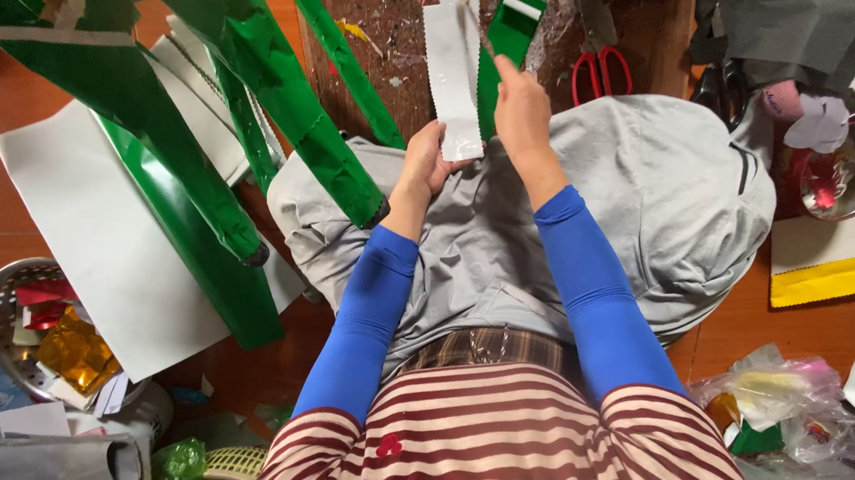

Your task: Applying glue and attaching green paper strips to a bamboo frame to assemble a craft object.

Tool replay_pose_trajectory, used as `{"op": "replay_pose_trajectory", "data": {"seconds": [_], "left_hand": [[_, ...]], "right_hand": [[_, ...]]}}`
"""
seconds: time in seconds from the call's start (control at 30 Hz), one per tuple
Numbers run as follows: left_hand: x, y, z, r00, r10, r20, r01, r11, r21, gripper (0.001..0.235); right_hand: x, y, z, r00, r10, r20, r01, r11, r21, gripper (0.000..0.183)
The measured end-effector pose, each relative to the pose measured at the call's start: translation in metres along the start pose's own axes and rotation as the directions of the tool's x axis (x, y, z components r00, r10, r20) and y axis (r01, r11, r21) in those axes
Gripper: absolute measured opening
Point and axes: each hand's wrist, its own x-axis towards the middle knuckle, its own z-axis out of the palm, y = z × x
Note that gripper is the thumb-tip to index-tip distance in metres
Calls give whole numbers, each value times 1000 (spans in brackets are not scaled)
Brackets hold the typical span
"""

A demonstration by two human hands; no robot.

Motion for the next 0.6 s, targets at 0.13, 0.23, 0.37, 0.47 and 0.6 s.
{"op": "replay_pose_trajectory", "data": {"seconds": [0.13,0.23,0.37,0.47,0.6], "left_hand": [[3,0,1,1000,-4,-8,4,1000,6,42],[6,-2,-2,1000,-3,-21,3,1000,22,42],[3,2,2,1000,5,11,-5,998,60,43],[4,2,0,999,-1,35,-1,999,51,42],[8,0,3,1000,7,22,-7,1000,-24,41]], "right_hand": [[26,26,-23,946,286,-155,-114,738,665,31],[50,75,-42,843,515,157,-295,198,935,26],[71,132,-68,762,453,462,-256,-444,859,45],[46,105,-71,917,307,257,-230,-120,966,47],[-28,68,-31,939,-319,131,39,475,879,46]]}}
